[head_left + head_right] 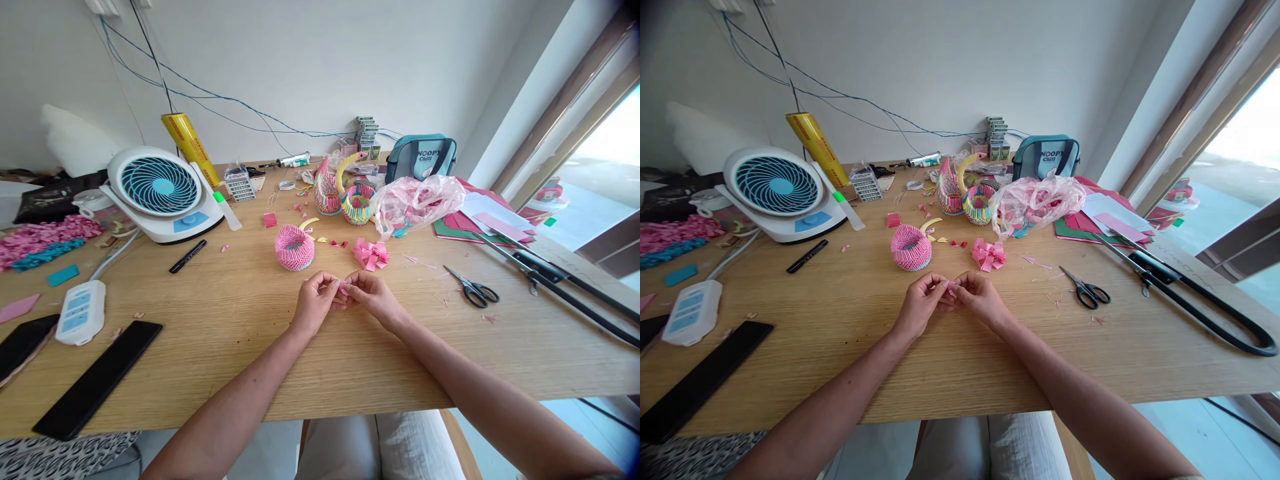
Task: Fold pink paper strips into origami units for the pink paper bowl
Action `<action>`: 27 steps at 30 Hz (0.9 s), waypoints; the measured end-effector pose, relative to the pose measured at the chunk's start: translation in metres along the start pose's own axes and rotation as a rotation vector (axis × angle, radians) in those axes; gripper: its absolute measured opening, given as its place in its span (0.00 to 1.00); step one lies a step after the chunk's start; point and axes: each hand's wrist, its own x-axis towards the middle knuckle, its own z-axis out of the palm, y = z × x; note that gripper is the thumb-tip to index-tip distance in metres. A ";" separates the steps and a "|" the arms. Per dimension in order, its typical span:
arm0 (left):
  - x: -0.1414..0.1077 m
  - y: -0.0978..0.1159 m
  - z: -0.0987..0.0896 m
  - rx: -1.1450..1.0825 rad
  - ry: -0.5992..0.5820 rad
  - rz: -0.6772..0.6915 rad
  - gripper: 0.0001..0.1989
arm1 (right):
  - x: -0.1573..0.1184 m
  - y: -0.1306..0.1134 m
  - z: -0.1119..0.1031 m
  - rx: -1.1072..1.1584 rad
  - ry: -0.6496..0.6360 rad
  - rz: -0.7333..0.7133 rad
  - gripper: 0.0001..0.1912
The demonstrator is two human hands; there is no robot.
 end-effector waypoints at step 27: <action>0.000 0.012 -0.001 -0.089 -0.024 -0.164 0.17 | 0.001 0.001 -0.003 -0.064 0.062 0.029 0.23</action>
